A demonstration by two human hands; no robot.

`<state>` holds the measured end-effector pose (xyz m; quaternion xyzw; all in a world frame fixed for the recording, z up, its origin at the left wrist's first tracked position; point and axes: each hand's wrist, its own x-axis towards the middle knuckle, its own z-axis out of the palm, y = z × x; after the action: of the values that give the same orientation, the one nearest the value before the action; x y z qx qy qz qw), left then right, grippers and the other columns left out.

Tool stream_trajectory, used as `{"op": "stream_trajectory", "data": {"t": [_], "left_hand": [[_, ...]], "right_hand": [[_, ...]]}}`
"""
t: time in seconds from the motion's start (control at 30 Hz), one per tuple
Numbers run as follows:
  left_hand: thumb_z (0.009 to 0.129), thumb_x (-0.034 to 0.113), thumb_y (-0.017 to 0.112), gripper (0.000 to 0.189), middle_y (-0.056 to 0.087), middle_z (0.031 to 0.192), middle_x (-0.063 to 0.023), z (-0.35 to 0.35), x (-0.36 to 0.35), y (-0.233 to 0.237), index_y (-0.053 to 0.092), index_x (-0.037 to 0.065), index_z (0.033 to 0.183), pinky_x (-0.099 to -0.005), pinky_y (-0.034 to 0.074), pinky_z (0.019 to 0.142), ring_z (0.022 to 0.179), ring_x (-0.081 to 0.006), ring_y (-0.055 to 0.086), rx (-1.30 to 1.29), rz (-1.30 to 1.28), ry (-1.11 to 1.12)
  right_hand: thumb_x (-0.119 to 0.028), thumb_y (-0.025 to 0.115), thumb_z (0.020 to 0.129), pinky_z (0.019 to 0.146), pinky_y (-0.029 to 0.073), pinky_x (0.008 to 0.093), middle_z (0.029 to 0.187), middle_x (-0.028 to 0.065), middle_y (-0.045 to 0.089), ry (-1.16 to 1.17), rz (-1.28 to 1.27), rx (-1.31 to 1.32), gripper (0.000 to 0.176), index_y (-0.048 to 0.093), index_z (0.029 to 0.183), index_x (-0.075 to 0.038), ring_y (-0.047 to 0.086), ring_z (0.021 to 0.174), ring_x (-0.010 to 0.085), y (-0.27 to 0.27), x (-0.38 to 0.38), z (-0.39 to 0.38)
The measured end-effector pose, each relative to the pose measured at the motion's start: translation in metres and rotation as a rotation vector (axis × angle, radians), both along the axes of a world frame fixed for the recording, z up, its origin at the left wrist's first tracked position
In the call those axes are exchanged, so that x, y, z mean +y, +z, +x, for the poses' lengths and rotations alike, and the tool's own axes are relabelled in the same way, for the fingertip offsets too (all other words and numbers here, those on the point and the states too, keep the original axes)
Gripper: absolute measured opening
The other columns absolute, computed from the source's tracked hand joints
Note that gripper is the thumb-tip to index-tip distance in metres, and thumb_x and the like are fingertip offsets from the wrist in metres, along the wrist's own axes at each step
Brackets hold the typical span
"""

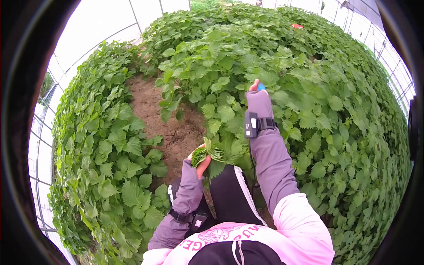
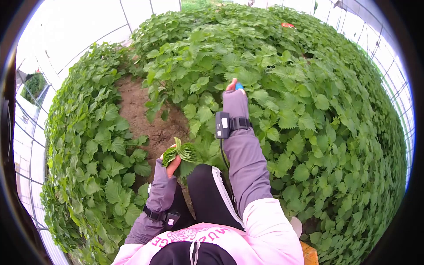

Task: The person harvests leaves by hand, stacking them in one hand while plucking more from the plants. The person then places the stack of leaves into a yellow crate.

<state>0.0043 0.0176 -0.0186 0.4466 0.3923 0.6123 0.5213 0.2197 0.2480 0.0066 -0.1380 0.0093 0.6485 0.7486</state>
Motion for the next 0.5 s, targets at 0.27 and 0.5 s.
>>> {"op": "stream_trajectory", "data": {"t": [0.27, 0.5], "left_hand": [[0.081, 0.011, 0.062, 0.036, 0.058, 0.098, -0.0009, -0.012, -0.005, 0.003, 0.051, 0.000, 0.113, -0.0232, 0.041, 0.080, 0.089, -0.0086, 0.052, 0.020, -0.099, 0.026], [0.082, 0.017, 0.062, 0.038, 0.058, 0.101, -0.0006, -0.002, -0.004, 0.001, 0.051, 0.000, 0.115, -0.0230, 0.040, 0.082, 0.091, -0.0084, 0.050, -0.014, -0.133, -0.060]], "right_hand": [[-0.003, 0.051, 0.084, 0.074, 0.049, 0.0227, 0.094, 0.0140, 0.055, -0.164, -0.149, 0.249, 0.012, 0.048, 0.093, 0.004, 0.055, 0.086, 0.0172, -0.029, 0.009, 0.015], [-0.018, 0.058, 0.083, 0.052, 0.040, 0.0269, 0.067, 0.0053, 0.044, -0.091, -0.338, -0.170, 0.022, 0.043, 0.086, -0.003, 0.045, 0.060, 0.0138, -0.017, -0.022, 0.021]]}}
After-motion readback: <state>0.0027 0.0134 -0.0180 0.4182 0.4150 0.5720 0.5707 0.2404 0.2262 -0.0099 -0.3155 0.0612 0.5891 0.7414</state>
